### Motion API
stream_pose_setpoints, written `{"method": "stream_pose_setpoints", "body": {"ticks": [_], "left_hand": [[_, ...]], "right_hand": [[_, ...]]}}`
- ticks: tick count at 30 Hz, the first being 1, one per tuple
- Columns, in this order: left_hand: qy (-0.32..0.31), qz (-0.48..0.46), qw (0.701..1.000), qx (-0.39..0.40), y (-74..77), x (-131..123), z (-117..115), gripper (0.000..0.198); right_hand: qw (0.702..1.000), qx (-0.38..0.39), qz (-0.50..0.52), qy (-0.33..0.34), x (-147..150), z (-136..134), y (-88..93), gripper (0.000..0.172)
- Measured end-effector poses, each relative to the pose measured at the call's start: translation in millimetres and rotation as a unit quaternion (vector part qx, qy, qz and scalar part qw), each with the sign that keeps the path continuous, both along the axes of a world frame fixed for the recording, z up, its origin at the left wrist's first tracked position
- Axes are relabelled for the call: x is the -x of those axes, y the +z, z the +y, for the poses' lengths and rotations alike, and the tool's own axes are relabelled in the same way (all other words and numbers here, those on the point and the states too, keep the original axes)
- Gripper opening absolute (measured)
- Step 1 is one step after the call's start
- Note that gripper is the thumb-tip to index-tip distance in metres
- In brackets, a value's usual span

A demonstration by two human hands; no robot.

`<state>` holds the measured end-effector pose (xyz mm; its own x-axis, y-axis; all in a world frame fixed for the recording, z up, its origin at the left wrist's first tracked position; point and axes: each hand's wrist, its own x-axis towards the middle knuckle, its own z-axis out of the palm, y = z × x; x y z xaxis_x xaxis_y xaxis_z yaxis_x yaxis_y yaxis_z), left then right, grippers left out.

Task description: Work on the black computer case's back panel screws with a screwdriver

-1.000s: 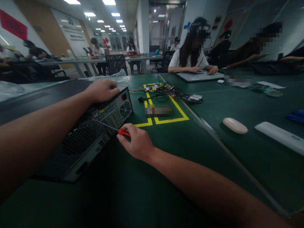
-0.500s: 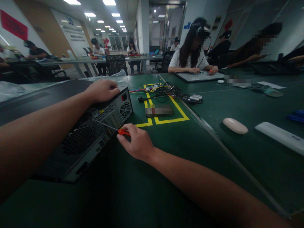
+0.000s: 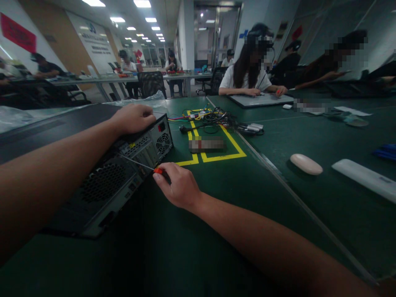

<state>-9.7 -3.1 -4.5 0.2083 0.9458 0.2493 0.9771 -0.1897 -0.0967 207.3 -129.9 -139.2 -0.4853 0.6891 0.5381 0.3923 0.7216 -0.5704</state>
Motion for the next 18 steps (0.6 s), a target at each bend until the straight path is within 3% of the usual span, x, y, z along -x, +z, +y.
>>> {"method": "stream_pose_setpoints", "body": {"ticks": [6,11,18], "left_hand": [[-0.004,-0.002,1.000,-0.003,-0.5,1.5,2.3,0.038],[-0.002,-0.011,1.000,0.002,-0.8,1.9,2.4,0.040],[0.001,-0.011,1.000,0.003,0.2,0.6,0.7,0.044]], "right_hand": [[0.999,0.009,0.029,0.017,0.6,0.9,-3.5,0.036],[1.000,-0.012,0.015,0.022,0.3,3.0,-4.9,0.024],[1.000,-0.023,0.006,0.016,0.9,4.2,-5.4,0.025]]}}
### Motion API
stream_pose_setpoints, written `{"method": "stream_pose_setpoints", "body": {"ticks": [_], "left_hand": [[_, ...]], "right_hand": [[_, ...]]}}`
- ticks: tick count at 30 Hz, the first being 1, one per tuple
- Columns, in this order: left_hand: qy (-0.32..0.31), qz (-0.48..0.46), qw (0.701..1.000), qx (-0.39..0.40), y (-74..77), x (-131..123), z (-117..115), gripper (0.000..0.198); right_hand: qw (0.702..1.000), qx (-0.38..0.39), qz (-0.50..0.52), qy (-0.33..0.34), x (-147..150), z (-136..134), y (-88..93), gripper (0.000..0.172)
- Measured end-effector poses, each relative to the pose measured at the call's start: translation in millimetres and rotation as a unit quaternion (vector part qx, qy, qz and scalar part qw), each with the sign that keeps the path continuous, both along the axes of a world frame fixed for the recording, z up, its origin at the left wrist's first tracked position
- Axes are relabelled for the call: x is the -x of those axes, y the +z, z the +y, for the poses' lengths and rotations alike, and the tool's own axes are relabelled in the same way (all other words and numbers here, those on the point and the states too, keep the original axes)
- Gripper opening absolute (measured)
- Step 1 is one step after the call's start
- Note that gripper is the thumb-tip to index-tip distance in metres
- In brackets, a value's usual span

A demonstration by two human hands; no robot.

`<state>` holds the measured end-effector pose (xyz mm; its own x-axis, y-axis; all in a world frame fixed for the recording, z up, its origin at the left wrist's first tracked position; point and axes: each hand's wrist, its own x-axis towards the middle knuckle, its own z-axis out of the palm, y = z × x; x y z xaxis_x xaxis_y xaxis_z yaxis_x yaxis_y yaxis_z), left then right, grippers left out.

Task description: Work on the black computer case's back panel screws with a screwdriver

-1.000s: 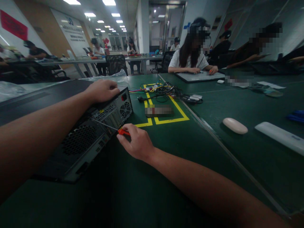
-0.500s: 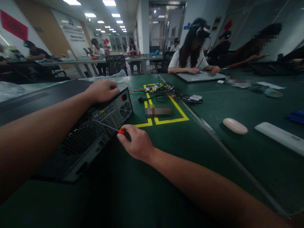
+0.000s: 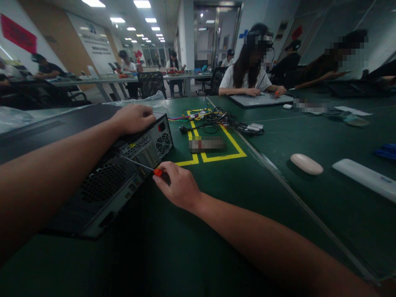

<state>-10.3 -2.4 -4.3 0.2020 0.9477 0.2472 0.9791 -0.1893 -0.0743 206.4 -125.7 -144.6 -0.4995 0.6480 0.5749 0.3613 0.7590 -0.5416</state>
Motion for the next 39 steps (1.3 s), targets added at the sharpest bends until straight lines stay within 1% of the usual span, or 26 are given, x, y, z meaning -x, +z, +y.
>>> {"method": "stream_pose_setpoints", "body": {"ticks": [5,10,18,29,39], "left_hand": [[0.002,-0.006,1.000,0.007,0.2,-0.5,-0.3,0.042],[-0.005,-0.007,1.000,0.009,-0.1,0.2,0.1,0.044],[-0.002,0.002,1.000,-0.003,-1.3,0.6,0.8,0.046],[-0.008,-0.002,1.000,0.001,0.2,-1.1,-0.3,0.041],[0.003,0.000,1.000,0.001,0.2,-1.8,-1.0,0.044]], "right_hand": [[1.000,-0.003,0.006,-0.003,0.4,1.0,-2.0,0.026],[1.000,0.000,0.001,-0.006,0.2,0.3,0.3,0.026],[1.000,0.005,0.001,-0.010,-0.1,-0.8,0.7,0.026],[1.000,0.013,-0.001,-0.013,-0.2,-1.8,1.5,0.028],[1.000,0.017,-0.002,-0.025,1.3,-2.4,1.8,0.031]]}}
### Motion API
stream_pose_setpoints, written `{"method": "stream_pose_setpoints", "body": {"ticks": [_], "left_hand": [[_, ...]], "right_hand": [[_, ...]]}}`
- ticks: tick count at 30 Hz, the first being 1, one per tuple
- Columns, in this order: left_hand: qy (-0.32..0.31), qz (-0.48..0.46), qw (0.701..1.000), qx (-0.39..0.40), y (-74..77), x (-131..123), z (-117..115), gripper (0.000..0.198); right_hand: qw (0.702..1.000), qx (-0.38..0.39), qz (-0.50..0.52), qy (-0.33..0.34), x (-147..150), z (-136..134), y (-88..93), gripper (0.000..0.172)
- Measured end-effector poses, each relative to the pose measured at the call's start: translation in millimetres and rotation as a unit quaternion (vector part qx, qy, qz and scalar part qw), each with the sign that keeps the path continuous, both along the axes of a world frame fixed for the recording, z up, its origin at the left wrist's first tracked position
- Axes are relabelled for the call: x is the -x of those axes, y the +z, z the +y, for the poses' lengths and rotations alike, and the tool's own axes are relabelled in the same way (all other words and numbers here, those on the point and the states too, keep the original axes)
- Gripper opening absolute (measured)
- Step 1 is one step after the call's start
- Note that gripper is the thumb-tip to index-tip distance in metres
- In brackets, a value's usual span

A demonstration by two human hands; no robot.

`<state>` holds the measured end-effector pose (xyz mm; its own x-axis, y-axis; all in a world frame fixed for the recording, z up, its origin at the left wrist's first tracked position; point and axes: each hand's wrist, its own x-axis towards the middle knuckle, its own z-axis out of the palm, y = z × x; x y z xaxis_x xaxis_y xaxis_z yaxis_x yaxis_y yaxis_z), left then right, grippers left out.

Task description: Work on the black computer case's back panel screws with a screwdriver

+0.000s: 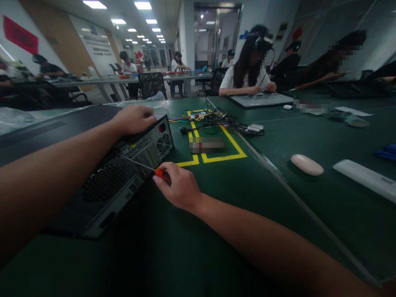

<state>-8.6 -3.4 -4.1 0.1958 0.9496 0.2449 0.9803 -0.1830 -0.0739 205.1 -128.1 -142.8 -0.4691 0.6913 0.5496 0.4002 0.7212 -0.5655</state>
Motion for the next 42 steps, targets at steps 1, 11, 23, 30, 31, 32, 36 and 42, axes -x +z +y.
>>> {"method": "stream_pose_setpoints", "body": {"ticks": [1,11,23,30,31,32,36,42], "left_hand": [[-0.002,0.000,1.000,0.001,0.0,-0.1,-0.1,0.045],[-0.001,0.011,1.000,-0.001,0.5,-0.4,0.2,0.043],[0.002,0.005,1.000,-0.003,0.1,-0.4,-0.5,0.045],[0.003,0.002,1.000,0.000,1.8,-2.8,-2.8,0.043],[0.003,0.002,1.000,0.002,2.0,-2.8,-2.9,0.043],[0.002,0.002,1.000,0.004,2.0,-2.7,-2.8,0.042],[0.003,-0.001,1.000,0.004,1.3,-1.2,-1.4,0.043],[0.000,-0.004,1.000,0.008,0.6,-0.1,-0.5,0.048]], "right_hand": [[1.000,0.000,0.002,0.002,0.0,-0.1,-0.1,0.032],[1.000,0.007,0.001,0.002,-1.3,-1.3,3.1,0.034],[1.000,0.009,-0.001,0.011,-0.6,-1.0,3.0,0.037],[0.999,0.030,0.012,0.021,-0.7,-1.1,1.5,0.041],[0.999,0.030,0.012,0.021,-0.8,-1.0,1.2,0.040],[0.999,0.027,0.011,0.020,-1.0,-0.9,0.9,0.037],[1.000,0.008,-0.003,0.022,-1.5,0.6,0.6,0.028],[1.000,-0.005,-0.005,0.024,-2.2,1.6,0.8,0.026]]}}
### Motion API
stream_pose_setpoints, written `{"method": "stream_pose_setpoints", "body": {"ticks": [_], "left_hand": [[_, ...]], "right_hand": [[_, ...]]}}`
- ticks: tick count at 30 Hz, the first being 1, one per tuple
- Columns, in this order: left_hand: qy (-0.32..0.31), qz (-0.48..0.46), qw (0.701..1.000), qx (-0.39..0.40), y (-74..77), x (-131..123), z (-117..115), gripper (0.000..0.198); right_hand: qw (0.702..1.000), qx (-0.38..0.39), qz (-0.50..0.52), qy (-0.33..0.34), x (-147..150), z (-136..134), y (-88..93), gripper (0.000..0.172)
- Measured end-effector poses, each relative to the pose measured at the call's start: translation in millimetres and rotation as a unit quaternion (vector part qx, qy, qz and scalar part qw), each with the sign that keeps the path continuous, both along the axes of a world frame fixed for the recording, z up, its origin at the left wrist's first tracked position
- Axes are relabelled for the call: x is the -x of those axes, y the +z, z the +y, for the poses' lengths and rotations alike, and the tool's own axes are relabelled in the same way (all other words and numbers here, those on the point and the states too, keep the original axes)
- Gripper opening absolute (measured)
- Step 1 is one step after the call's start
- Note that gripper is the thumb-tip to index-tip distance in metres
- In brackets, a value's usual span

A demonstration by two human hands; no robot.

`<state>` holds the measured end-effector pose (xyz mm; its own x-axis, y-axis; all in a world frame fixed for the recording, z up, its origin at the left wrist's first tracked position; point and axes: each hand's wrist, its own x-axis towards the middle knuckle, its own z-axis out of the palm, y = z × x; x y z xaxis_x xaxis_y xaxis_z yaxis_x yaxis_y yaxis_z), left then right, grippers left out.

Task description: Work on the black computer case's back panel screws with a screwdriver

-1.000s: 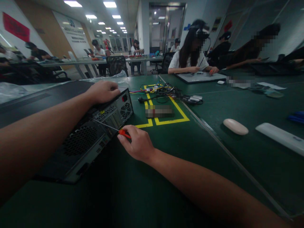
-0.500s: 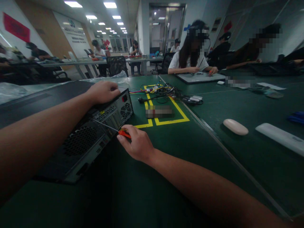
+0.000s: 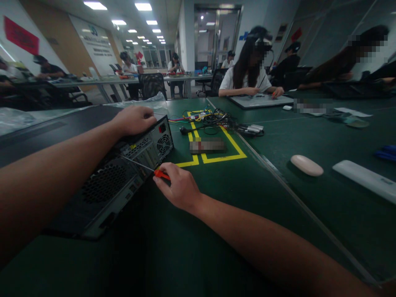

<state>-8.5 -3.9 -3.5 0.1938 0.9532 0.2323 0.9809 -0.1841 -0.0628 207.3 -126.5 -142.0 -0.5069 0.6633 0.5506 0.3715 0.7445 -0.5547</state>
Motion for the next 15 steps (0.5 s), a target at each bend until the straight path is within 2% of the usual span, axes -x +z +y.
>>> {"method": "stream_pose_setpoints", "body": {"ticks": [15], "left_hand": [[0.003,0.001,1.000,-0.005,-0.1,0.0,0.9,0.044]], "right_hand": [[1.000,0.001,-0.002,-0.005,0.5,0.2,-1.4,0.026]]}}
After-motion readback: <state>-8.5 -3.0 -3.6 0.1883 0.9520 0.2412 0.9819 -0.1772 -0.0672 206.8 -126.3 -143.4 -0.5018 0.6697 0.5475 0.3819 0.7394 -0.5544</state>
